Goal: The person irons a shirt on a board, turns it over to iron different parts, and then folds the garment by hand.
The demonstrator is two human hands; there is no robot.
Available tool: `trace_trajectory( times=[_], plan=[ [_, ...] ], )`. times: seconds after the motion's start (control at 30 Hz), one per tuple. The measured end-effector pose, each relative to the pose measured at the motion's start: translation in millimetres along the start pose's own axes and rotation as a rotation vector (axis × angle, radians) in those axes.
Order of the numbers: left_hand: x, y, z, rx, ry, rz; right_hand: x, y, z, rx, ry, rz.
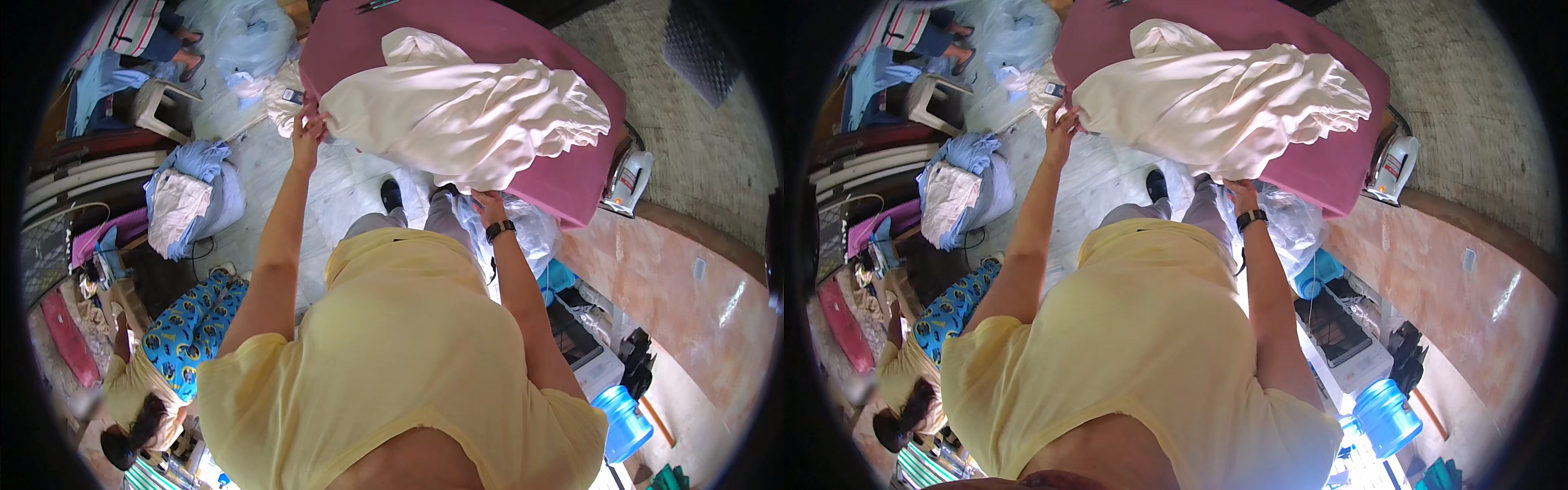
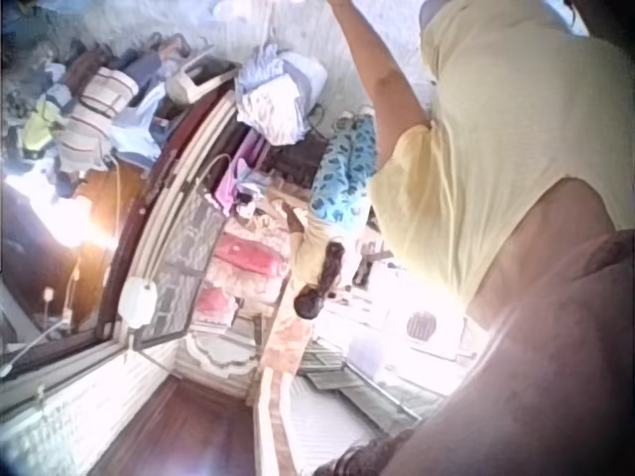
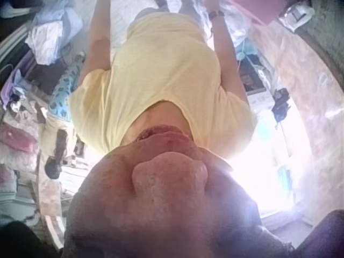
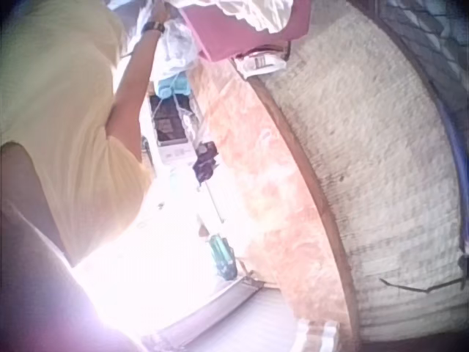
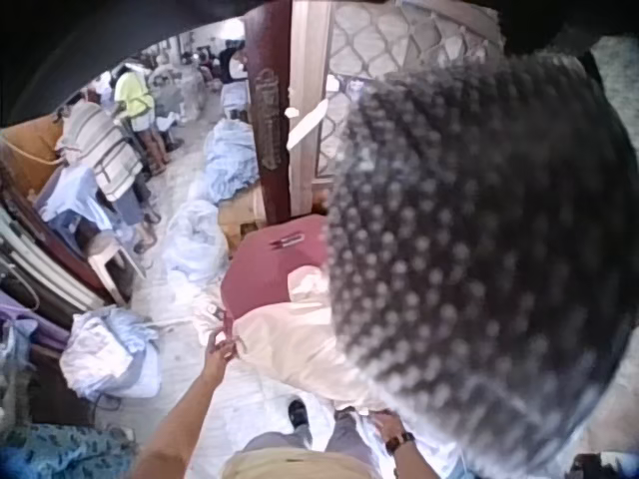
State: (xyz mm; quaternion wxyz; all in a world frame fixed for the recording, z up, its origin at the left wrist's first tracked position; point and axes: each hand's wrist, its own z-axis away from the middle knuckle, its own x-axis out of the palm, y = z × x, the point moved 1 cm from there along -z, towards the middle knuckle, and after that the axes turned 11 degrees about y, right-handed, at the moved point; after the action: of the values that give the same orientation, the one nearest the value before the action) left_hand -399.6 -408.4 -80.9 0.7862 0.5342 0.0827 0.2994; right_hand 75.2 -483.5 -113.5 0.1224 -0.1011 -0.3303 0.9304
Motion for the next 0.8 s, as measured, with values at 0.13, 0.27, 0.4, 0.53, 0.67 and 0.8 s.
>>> trace_trajectory(
  times=[0.13,0.27,0.4,0.53,0.67,0.8],
  plan=[
    [-11.4,20.4,-12.2,-0.17,-0.109,-0.013,-9.6,-1.7,15.4,0.039,-0.13,0.233],
    [1.6,15.0,-3.4,-0.349,-0.101,-0.087,-31.8,-8.4,47.7,-0.002,-0.17,0.293],
    [-17.1,-2.1,-22.9,-0.131,-0.083,-0.271,-65.4,-29.5,55.1,-0.227,-0.118,0.043],
    [4.8,50.8,-0.1,0.02,-0.1,-0.114,-72.0,-118.2,90.2,-0.33,0.092,-0.063],
    [61.2,119.3,-17.7,0.043,-0.25,0.088,-84.0,-180.9,39.3,-0.455,0.084,-0.12],
    [76.2,84.0,-58.8,0.411,-0.312,-0.391,-56.8,-201.1,6.3,-0.191,0.147,-0.16]
  ],
)
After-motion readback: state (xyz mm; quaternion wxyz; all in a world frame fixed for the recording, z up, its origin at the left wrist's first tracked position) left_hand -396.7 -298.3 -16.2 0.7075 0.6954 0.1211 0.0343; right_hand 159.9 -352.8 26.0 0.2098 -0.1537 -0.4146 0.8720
